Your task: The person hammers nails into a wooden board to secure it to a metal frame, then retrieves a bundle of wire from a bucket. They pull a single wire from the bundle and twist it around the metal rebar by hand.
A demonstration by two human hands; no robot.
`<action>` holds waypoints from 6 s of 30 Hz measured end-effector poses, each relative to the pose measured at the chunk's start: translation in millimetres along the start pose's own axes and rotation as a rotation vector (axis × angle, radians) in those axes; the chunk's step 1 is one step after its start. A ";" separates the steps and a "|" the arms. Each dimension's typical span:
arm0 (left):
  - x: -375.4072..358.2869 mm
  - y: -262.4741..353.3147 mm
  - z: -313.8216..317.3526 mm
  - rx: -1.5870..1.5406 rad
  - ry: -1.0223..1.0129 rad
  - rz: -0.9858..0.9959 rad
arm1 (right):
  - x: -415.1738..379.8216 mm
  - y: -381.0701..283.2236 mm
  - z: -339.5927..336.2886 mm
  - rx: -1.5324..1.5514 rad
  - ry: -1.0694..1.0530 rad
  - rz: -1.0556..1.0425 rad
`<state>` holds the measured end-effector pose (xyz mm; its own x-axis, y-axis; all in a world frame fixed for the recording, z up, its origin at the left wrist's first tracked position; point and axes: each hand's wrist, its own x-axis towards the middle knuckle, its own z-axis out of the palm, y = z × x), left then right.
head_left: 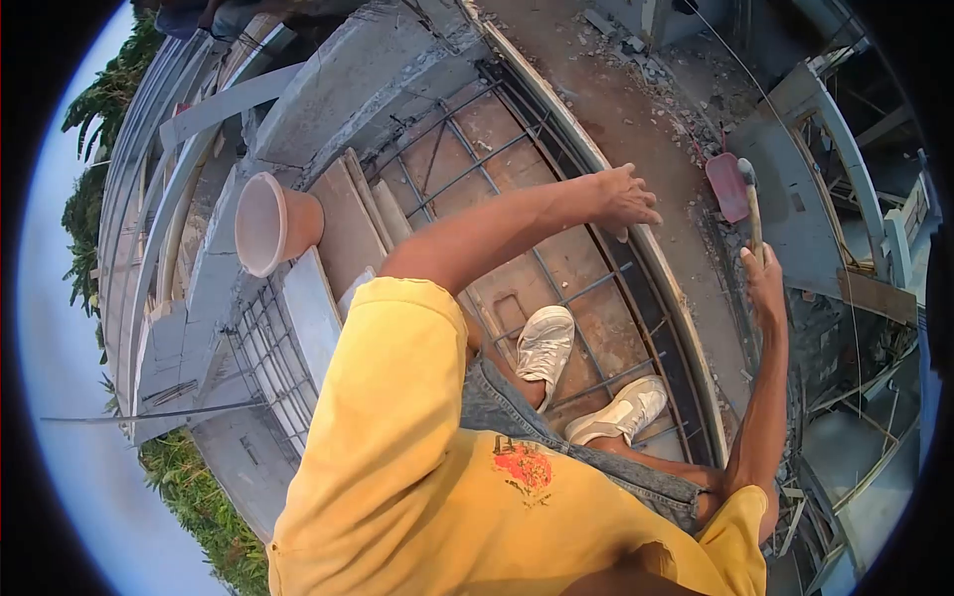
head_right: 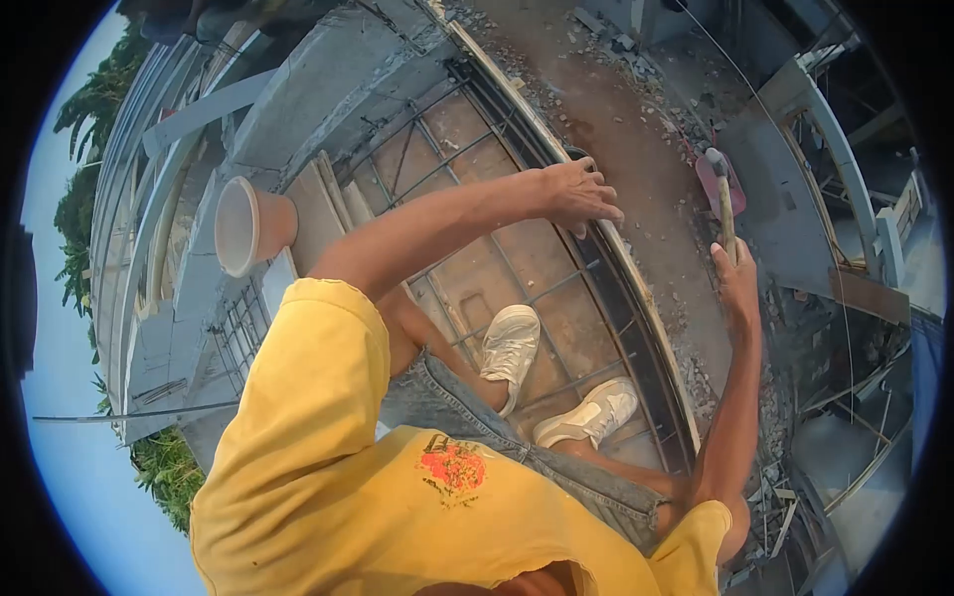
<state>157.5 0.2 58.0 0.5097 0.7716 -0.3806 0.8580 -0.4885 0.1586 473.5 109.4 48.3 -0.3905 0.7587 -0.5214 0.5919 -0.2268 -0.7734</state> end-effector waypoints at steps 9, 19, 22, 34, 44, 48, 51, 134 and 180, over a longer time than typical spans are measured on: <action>-445.4 -61.2 -7.0 0.136 0.756 -1.361 | 17.7 0.2 -142.7 -0.426 0.325 -0.224; -561.4 -34.3 165.8 -0.175 0.318 -1.707 | -97.3 -60.5 -126.5 0.273 0.466 -0.252; -519.6 -19.1 95.7 -0.155 0.376 -1.576 | -129.9 -88.6 -123.1 0.434 0.489 -0.426; -309.2 42.1 115.3 0.017 0.052 -0.572 | -151.1 -73.8 -105.8 0.757 0.294 -0.367; -302.5 -4.1 125.6 -0.999 0.522 -0.872 | -152.6 -45.7 -109.6 0.692 0.343 -0.295; -280.6 -59.4 194.1 -0.676 0.396 -0.954 | -151.8 -59.9 -91.6 0.603 0.359 -0.263; -250.2 -71.6 217.7 -0.640 0.402 -0.957 | -161.8 -67.8 -80.3 0.509 0.372 -0.253; -20.9 -55.6 81.3 -0.832 1.121 -1.310 | 52.2 67.3 20.9 0.277 0.067 0.113; 67.3 11.1 194.4 -0.385 0.893 -1.513 | 160.9 219.1 100.7 -0.456 -0.357 0.233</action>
<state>189.0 -32.5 -143.0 -0.8846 0.4405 0.1533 0.4627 0.7879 0.4063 469.3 120.3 -241.3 -0.3798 0.4521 -0.8071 0.9006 -0.0187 -0.4343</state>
